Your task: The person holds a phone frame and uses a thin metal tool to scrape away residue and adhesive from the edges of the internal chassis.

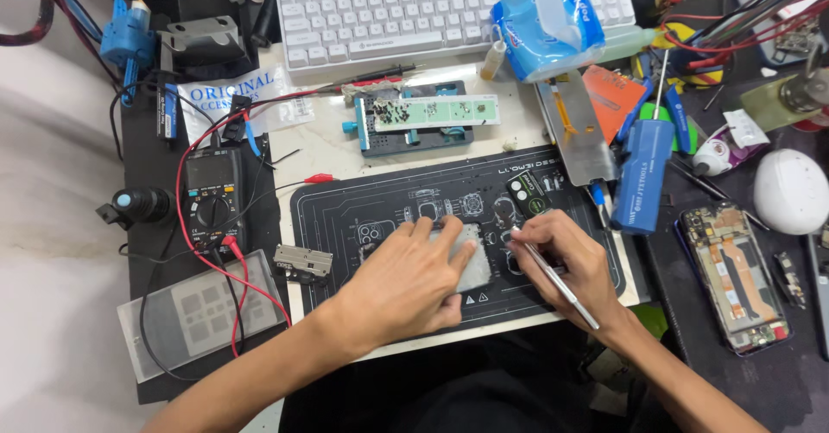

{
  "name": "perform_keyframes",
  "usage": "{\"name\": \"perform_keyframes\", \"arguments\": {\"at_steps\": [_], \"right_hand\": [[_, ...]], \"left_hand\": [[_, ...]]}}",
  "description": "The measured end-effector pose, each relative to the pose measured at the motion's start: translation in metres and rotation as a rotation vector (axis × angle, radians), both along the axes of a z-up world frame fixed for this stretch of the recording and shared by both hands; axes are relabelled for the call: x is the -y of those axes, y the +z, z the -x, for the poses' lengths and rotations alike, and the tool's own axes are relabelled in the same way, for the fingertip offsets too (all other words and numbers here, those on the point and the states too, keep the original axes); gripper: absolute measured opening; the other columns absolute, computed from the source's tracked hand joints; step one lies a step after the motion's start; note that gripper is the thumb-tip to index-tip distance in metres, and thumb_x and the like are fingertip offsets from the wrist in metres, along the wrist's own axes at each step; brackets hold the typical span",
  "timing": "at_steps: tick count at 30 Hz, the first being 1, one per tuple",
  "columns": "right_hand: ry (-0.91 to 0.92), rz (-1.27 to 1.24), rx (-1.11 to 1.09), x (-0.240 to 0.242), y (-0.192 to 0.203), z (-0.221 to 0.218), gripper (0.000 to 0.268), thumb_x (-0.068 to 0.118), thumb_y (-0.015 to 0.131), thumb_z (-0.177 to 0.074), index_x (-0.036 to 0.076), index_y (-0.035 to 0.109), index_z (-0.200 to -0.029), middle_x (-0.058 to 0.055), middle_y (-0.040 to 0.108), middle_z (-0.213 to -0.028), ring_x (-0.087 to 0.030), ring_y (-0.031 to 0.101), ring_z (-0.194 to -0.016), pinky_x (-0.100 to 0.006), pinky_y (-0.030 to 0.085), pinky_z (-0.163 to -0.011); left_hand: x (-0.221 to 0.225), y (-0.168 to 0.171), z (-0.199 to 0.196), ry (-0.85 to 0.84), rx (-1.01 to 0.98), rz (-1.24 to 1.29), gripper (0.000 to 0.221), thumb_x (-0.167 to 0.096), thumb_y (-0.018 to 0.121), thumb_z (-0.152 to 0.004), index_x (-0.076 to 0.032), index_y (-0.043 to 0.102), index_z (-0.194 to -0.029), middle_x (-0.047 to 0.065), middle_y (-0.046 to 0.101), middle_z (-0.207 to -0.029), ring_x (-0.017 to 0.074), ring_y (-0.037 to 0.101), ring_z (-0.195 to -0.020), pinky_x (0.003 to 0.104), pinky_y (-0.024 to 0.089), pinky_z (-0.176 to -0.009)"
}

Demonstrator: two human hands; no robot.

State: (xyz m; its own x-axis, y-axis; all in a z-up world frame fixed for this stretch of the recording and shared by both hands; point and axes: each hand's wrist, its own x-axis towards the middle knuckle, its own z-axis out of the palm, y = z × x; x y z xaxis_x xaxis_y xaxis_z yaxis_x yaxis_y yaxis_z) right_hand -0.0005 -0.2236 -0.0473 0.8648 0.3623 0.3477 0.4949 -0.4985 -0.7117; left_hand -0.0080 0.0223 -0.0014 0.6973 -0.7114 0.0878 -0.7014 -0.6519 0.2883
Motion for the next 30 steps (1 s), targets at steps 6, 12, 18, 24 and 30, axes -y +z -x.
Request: {"name": "perform_keyframes", "arguments": {"at_steps": [6,12,18,24,30], "right_hand": [[-0.059,0.032,-0.218,-0.007,0.001,0.015,0.021,0.004,0.077,-0.082,-0.001,0.066,-0.1,-0.007,0.066,-0.081,-0.011,0.061,-0.06,-0.026,0.048,-0.054],[0.008,0.078,-0.164,-0.01,0.006,0.016,0.02,0.003,0.075,-0.084,-0.002,0.062,-0.099,-0.008,0.066,-0.082,-0.013,0.067,-0.063,-0.028,0.054,-0.056],[0.106,0.12,-0.075,-0.011,0.011,0.014,0.022,-0.002,0.076,-0.082,-0.002,0.059,-0.096,-0.012,0.061,-0.084,-0.024,0.065,-0.071,-0.033,0.052,-0.062],[0.168,0.132,-0.036,-0.011,0.015,0.008,0.025,-0.005,0.076,-0.079,-0.002,0.057,-0.095,-0.012,0.058,-0.083,-0.026,0.063,-0.072,-0.035,0.051,-0.062],[0.181,0.148,-0.016,-0.01,0.011,0.008,0.026,-0.005,0.077,-0.079,-0.002,0.056,-0.094,-0.012,0.057,-0.085,-0.027,0.062,-0.073,-0.035,0.052,-0.063]], "left_hand": [[0.015,0.001,0.003,0.033,-0.049,-0.038,0.057,-0.033,0.074,-0.078,0.016,0.062,-0.105,0.029,0.057,-0.107,0.0375,0.066,-0.082,0.041,0.056,-0.066],[0.023,0.004,0.005,0.086,-0.09,-0.015,0.054,-0.027,0.074,-0.074,0.018,0.063,-0.103,0.028,0.057,-0.105,0.0355,0.067,-0.078,0.039,0.057,-0.059],[0.019,0.0,0.003,0.071,-0.087,0.068,0.051,-0.025,0.076,-0.071,0.015,0.063,-0.1,0.028,0.058,-0.107,0.0385,0.067,-0.083,0.041,0.058,-0.065],[0.015,0.0,-0.002,0.061,-0.156,0.05,0.057,-0.029,0.078,-0.071,0.014,0.062,-0.104,0.027,0.058,-0.109,0.0385,0.067,-0.083,0.043,0.058,-0.065],[0.012,0.002,-0.007,0.032,-0.192,0.017,0.057,-0.029,0.078,-0.074,0.014,0.063,-0.107,0.028,0.059,-0.11,0.0377,0.068,-0.084,0.042,0.059,-0.067]]}}
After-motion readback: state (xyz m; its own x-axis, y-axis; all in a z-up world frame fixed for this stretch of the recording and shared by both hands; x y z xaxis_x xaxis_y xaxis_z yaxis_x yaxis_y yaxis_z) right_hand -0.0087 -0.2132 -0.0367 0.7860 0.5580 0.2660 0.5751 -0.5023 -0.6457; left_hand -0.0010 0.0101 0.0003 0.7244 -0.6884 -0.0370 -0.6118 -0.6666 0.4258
